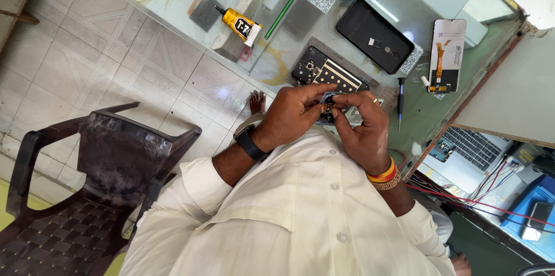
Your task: The person uses a precision screwdriver to remove screws from a disassembled mobile phone and then handles a flexible ribbon cable. The person places the phone back on the workbench and continues to manipulate the internal components.
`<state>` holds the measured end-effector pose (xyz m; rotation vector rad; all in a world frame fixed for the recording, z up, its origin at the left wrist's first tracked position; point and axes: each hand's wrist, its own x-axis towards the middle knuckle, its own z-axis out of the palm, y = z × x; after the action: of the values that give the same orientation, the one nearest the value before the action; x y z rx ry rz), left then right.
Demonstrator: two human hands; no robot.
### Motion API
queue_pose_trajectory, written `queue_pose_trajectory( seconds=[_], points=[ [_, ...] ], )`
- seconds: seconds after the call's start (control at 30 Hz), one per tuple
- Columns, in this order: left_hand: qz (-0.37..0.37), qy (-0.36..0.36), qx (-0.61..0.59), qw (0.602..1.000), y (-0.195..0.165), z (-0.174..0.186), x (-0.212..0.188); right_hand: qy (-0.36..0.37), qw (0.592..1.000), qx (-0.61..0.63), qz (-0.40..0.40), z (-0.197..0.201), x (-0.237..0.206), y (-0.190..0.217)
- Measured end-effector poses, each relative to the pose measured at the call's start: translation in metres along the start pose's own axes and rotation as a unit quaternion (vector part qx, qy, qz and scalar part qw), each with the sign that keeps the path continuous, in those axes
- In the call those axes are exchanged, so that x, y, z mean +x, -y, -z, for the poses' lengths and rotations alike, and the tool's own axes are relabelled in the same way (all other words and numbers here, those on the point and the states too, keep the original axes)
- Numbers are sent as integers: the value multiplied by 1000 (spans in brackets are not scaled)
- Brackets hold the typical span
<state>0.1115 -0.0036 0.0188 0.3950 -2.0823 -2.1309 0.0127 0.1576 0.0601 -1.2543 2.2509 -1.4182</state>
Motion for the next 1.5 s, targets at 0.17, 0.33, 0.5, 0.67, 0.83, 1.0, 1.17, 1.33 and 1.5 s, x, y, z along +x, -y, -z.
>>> queue_pose_trajectory(
  seconds=[0.17,0.33,0.5,0.67,0.83,1.0,1.17,1.33,1.5],
  points=[
    [-7,4,-12,1000,-2,0,0,7,1000,-17,14,1,2,3],
    [-12,2,14,1000,-5,-1,0,8,993,-90,73,3,8,9],
    [-4,7,31,999,-6,2,0,23,986,-125,104,5,15,12],
    [-40,15,50,998,-8,5,0,71,978,-153,124,9,23,14],
    [-45,28,93,994,-14,8,1,154,965,-179,116,15,31,13],
    [-59,31,124,990,-20,9,2,203,955,-180,115,19,33,8],
    [-73,22,117,990,-20,9,2,199,955,-162,149,17,32,-1],
    [-71,22,120,990,-12,8,2,204,962,-122,137,16,26,-12],
    [-45,23,124,991,-4,9,6,191,968,-115,116,18,22,-15]
  ],
)
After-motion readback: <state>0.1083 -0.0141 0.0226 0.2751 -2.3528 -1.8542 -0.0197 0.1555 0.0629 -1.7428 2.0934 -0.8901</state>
